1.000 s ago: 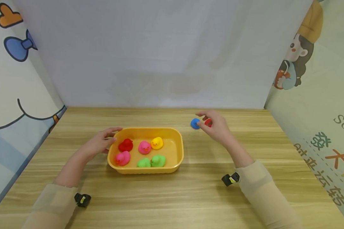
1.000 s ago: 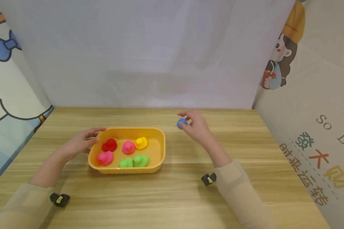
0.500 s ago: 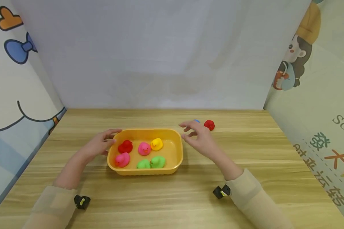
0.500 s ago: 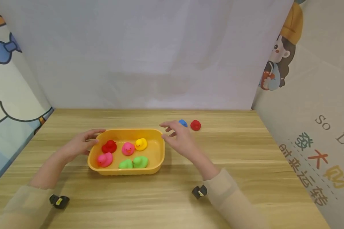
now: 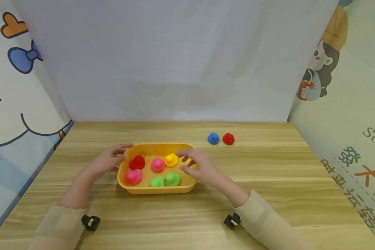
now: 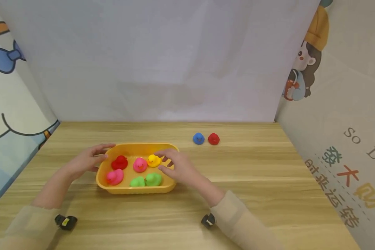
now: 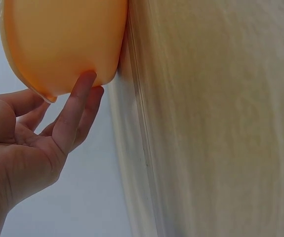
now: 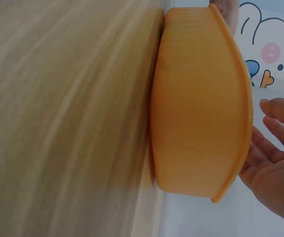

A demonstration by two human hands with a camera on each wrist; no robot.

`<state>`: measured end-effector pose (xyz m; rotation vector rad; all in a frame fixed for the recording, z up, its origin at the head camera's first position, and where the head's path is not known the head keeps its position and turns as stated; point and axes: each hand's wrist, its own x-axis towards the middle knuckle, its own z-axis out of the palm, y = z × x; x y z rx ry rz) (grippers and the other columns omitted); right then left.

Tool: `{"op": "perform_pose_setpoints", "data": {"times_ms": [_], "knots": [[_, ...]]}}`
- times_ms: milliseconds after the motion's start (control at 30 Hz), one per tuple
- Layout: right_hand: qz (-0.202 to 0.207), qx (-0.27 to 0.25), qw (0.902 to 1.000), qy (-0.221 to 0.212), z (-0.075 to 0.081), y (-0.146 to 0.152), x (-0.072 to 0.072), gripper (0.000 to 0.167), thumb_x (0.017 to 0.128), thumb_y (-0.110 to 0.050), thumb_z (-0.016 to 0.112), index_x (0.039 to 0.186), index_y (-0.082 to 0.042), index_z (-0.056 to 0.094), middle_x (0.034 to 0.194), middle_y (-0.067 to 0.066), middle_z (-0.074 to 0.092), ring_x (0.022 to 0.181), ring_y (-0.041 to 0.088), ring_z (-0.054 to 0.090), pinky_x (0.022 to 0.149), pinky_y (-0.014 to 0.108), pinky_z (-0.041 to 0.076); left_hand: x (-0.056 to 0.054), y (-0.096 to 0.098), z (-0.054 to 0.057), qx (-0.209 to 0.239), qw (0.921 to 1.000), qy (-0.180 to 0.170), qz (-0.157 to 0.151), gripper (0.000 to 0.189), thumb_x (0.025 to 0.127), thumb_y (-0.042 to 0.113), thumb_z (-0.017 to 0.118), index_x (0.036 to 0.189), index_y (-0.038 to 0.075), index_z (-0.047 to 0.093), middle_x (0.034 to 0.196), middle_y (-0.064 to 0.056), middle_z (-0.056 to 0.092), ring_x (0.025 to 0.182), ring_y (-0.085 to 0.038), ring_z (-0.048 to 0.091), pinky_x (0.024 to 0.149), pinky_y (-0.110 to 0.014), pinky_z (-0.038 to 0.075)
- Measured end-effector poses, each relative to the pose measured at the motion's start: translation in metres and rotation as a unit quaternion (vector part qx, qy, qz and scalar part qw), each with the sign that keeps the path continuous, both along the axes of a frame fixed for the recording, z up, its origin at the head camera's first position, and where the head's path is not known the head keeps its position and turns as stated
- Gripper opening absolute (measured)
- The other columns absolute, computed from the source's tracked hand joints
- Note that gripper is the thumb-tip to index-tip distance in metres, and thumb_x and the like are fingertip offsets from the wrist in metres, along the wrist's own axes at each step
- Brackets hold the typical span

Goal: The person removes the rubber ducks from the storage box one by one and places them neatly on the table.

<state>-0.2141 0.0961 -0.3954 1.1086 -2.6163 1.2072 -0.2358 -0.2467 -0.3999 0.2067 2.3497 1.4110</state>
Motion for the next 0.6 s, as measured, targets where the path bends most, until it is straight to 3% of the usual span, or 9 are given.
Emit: {"op": "perform_pose_setpoints", "data": {"times_ms": [300,600], "knots": [[0.051,0.07,0.9958,-0.027,-0.009,-0.016,-0.001,0.043,0.088,-0.017,0.068,0.127,-0.006,0.056,0.119,0.011,0.062,0.098,0.025,0.058,0.08,0.035,0.054,-0.003,-0.001,-0.004,0.002,1.0,-0.006,0.007,0.05,0.1,0.019,0.045,0.148,0.015,0.031,0.143,-0.027,0.033,0.12,-0.041,0.047,0.08,-0.043,0.056],[0.079,0.183,0.9798,-0.01,-0.007,-0.028,-0.005,0.038,0.087,-0.023,0.069,0.123,-0.01,0.062,0.12,0.003,0.063,0.099,0.018,0.058,0.087,0.026,0.049,-0.002,-0.001,-0.003,0.005,1.0,0.002,0.003,0.05,0.1,0.017,0.044,0.148,0.014,0.03,0.144,-0.027,0.031,0.121,-0.043,0.045,0.08,-0.044,0.056]]}}
